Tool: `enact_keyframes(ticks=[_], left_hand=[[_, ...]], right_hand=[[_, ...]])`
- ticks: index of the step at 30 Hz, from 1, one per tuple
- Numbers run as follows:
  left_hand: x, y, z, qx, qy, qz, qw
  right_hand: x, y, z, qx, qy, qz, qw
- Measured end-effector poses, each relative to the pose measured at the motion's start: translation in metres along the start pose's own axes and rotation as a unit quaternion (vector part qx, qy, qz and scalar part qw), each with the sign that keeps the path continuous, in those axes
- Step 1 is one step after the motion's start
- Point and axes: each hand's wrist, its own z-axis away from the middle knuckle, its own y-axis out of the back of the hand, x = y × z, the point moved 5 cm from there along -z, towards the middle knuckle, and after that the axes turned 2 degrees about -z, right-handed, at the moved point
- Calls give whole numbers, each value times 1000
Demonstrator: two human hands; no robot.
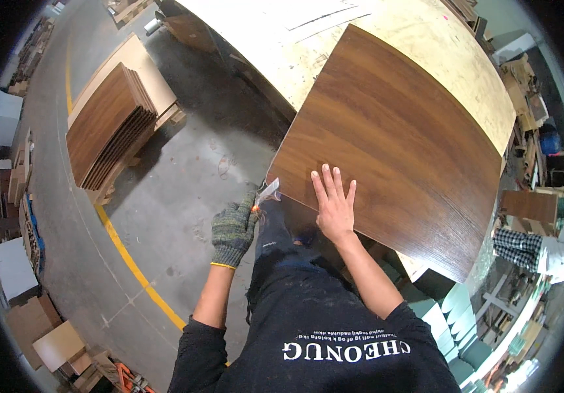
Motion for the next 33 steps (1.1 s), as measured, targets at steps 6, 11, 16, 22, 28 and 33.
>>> enact_keyframes(ticks=[6,11,16,22,28,33], left_hand=[[0,11,-17,-11,-48,-5,999],[-1,11,-33,0,-61,0,998],[-1,11,-10,-14,-96,-41,994],[-2,17,-18,-57,-92,-46,993],[13,18,-47,-34,-114,-41,992],[13,20,-37,4,-139,-27,990]], right_hand=[[-1,3,0,0,-4,-4,1000],[-3,4,1,10,-2,-3,1000],[5,2,11,-21,-5,-14,1000],[5,4,14,-13,7,2,1000],[8,-1,16,13,17,35,999],[4,6,26,-6,21,-1,1000]])
